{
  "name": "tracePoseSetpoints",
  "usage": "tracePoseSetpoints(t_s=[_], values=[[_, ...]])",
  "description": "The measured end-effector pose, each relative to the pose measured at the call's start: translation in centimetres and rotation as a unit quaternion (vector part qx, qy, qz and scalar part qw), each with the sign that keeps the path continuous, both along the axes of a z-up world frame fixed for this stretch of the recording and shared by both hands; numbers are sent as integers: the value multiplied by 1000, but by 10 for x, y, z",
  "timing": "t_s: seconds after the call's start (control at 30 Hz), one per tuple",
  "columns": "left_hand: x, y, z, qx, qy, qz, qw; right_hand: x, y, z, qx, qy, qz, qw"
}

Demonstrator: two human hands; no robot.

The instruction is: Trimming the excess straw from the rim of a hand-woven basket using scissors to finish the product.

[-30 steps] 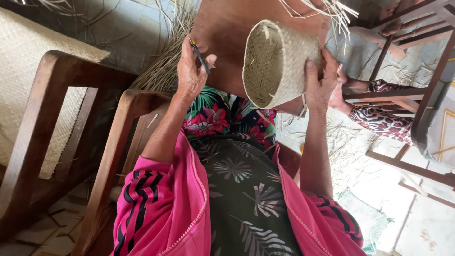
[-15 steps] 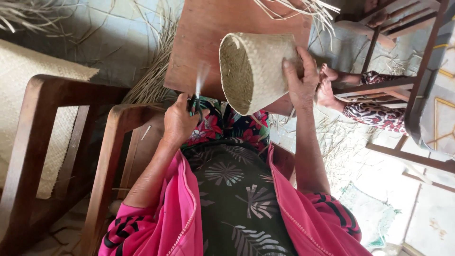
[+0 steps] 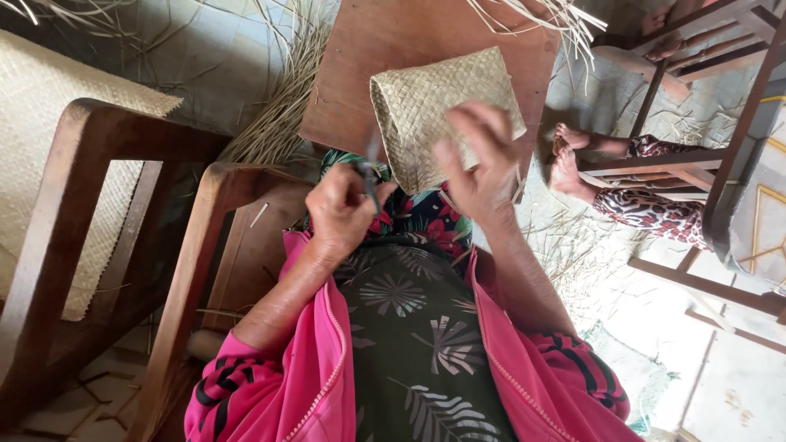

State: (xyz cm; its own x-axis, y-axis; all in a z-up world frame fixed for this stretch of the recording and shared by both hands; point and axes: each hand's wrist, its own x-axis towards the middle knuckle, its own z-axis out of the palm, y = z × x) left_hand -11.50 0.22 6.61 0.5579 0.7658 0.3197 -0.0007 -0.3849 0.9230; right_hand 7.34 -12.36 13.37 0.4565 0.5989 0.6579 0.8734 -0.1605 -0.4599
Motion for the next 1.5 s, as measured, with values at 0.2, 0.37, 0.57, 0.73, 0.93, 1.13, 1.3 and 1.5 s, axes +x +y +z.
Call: tracePoseSetpoints(t_s=[0.2,0.37,0.57,0.73,0.93,1.13,1.3,1.5], values=[[23,-17,2,226,-20,-22,974,-53,19,17,-16,189,148,971],[9,-6,15,124,-10,-98,987,-57,26,13,-11,188,153,970],[-9,4,48,-98,-25,-71,992,-17,13,5,-24,111,55,992],[-33,29,27,5,119,-54,991,59,-12,-33,-83,11,-172,982],[-43,30,-19,85,328,-117,934,70,-34,-58,-10,252,-131,959],[-33,3,-86,338,461,-59,818,76,-33,-62,-3,276,-123,953],[-7,-4,-75,322,542,-199,750,81,-34,-67,-22,300,-128,945],[24,-5,-64,301,572,-288,707,78,-29,-56,-66,222,-147,962]])
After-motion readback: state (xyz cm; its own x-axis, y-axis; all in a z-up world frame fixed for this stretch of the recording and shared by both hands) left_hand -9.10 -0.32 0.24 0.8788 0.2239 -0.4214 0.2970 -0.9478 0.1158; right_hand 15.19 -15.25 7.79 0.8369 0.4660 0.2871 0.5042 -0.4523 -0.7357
